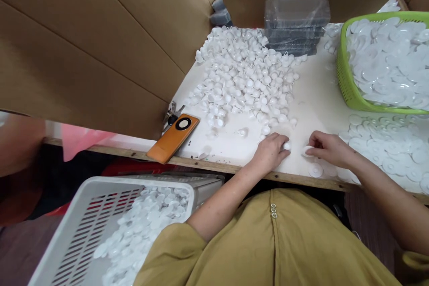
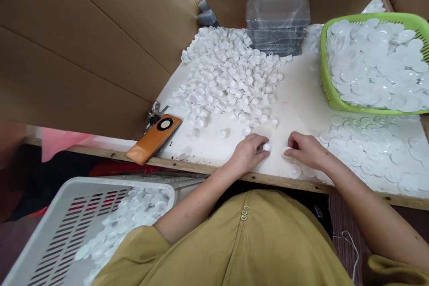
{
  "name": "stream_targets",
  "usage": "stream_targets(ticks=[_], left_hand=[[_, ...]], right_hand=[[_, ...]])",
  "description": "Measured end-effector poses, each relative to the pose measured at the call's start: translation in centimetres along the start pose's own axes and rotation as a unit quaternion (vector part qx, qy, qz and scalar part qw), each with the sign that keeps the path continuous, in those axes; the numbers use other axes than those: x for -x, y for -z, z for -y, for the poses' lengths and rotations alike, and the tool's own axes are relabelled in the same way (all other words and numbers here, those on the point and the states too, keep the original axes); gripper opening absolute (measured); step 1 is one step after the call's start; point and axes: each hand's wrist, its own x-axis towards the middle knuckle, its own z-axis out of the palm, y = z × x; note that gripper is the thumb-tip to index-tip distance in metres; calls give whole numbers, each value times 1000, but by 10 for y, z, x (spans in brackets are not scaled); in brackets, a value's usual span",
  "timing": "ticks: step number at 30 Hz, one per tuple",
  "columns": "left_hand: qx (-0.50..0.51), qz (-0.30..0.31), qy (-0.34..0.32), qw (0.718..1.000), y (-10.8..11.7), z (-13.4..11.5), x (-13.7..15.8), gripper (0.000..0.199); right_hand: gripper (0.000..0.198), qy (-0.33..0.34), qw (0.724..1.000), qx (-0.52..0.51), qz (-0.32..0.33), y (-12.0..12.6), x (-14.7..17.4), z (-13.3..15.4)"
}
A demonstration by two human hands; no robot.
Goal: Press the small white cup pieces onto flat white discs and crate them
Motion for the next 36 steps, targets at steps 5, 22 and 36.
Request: stream_targets(ticks=[5, 22, 36], left_hand=[[30, 0, 13, 999, 0, 2, -4, 20], [62, 69, -8, 996, 17, 5, -5, 27], [4, 115, 58, 992, 23, -3, -22, 25]], right_hand=[[32, -77, 960, -268, 16, -14, -16, 23], [34, -183, 949, -245, 79, -25, -33, 42], [28, -199, 946, -247, 63, -29, -42, 43]])
